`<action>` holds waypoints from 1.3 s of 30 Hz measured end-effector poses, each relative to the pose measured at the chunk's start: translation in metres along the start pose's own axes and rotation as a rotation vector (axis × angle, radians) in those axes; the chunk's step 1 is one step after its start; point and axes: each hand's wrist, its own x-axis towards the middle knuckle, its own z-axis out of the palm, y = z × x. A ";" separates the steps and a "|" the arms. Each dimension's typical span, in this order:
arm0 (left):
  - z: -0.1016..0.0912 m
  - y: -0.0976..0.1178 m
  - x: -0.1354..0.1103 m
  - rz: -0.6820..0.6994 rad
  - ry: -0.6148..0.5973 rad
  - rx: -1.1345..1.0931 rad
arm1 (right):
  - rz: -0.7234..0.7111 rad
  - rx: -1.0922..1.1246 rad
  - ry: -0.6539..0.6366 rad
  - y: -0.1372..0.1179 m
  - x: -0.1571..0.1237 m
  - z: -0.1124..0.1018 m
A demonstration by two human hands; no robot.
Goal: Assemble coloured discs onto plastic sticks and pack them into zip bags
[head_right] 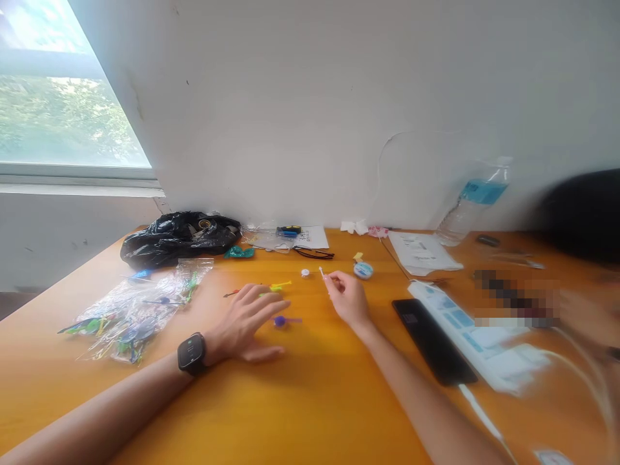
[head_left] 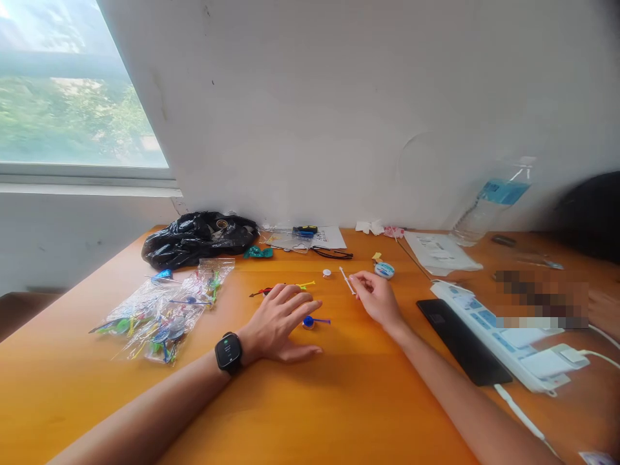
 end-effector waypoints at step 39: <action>0.005 -0.003 0.004 0.083 -0.185 -0.063 | -0.301 -0.145 -0.044 0.008 0.000 0.014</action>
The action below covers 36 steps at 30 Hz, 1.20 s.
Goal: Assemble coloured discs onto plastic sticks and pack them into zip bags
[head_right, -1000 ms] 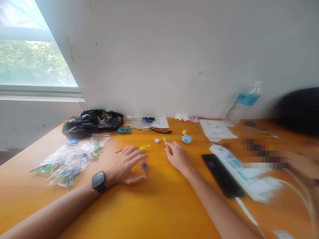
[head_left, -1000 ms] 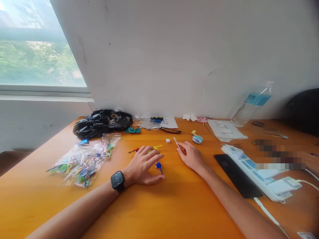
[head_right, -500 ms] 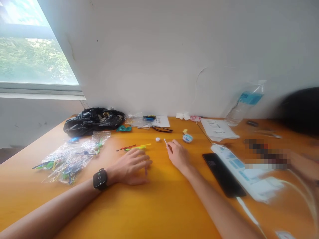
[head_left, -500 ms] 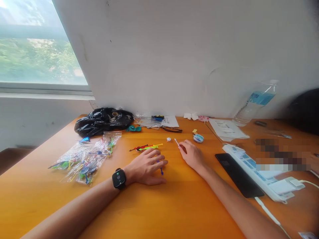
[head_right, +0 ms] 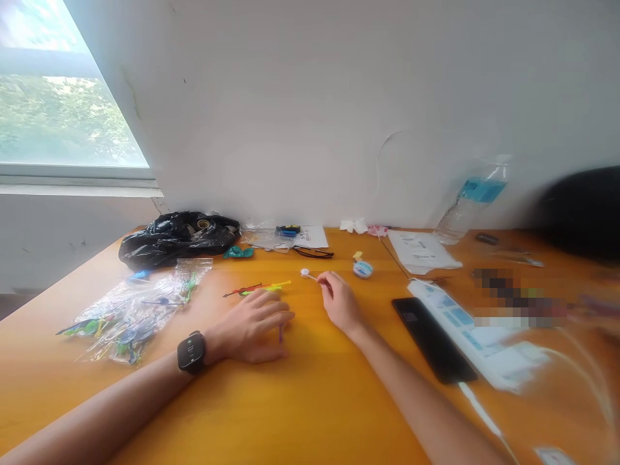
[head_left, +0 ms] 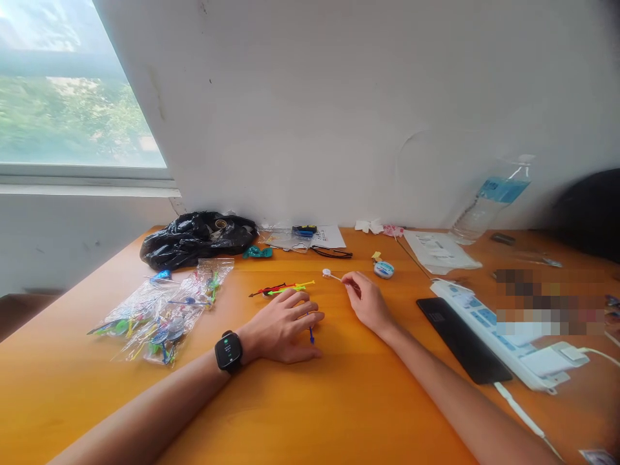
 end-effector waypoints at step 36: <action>-0.006 -0.005 -0.001 0.024 -0.106 -0.027 | -0.009 0.023 -0.036 0.005 -0.001 0.008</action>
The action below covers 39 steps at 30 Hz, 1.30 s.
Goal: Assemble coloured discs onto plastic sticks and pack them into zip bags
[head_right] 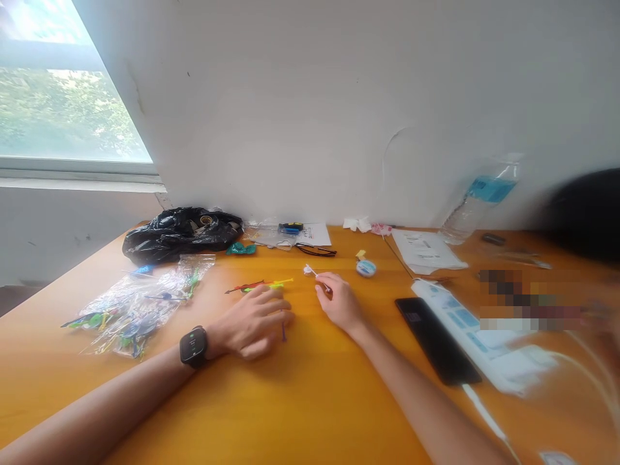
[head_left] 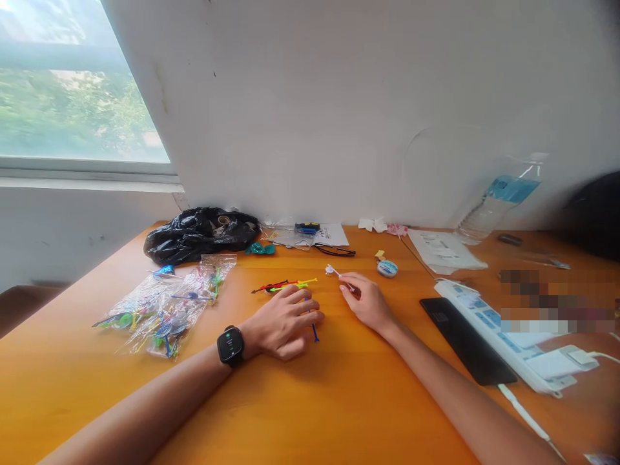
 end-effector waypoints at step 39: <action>0.009 -0.007 0.001 -0.356 0.092 0.161 | -0.039 0.038 0.050 -0.001 0.001 -0.002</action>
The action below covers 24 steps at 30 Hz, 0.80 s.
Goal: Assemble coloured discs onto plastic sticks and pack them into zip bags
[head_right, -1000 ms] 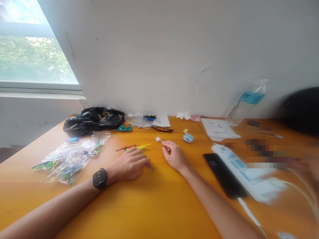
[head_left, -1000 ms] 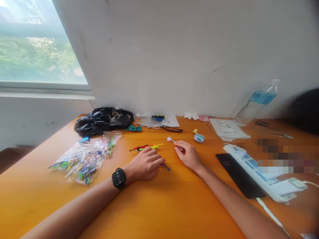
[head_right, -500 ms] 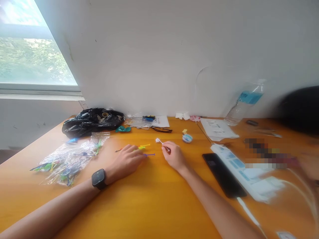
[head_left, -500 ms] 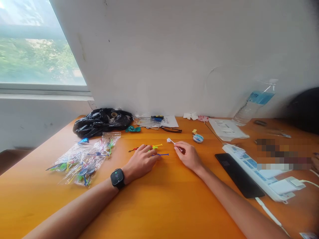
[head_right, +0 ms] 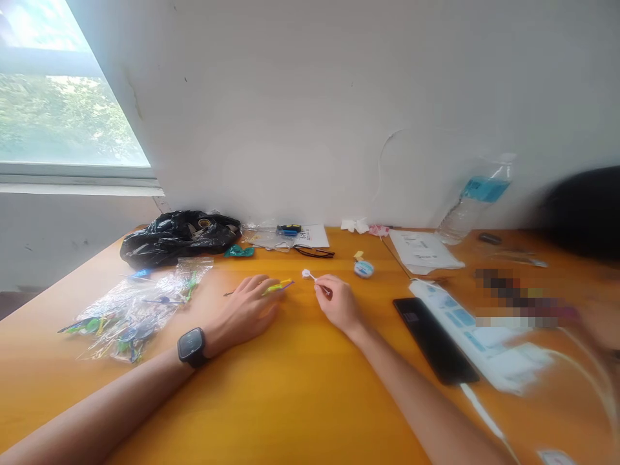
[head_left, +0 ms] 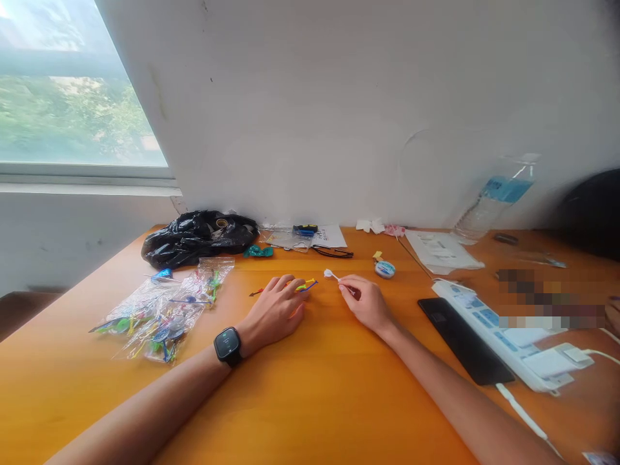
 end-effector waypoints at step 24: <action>-0.002 0.004 -0.002 0.027 0.109 -0.112 | 0.053 0.145 -0.118 -0.020 -0.004 -0.009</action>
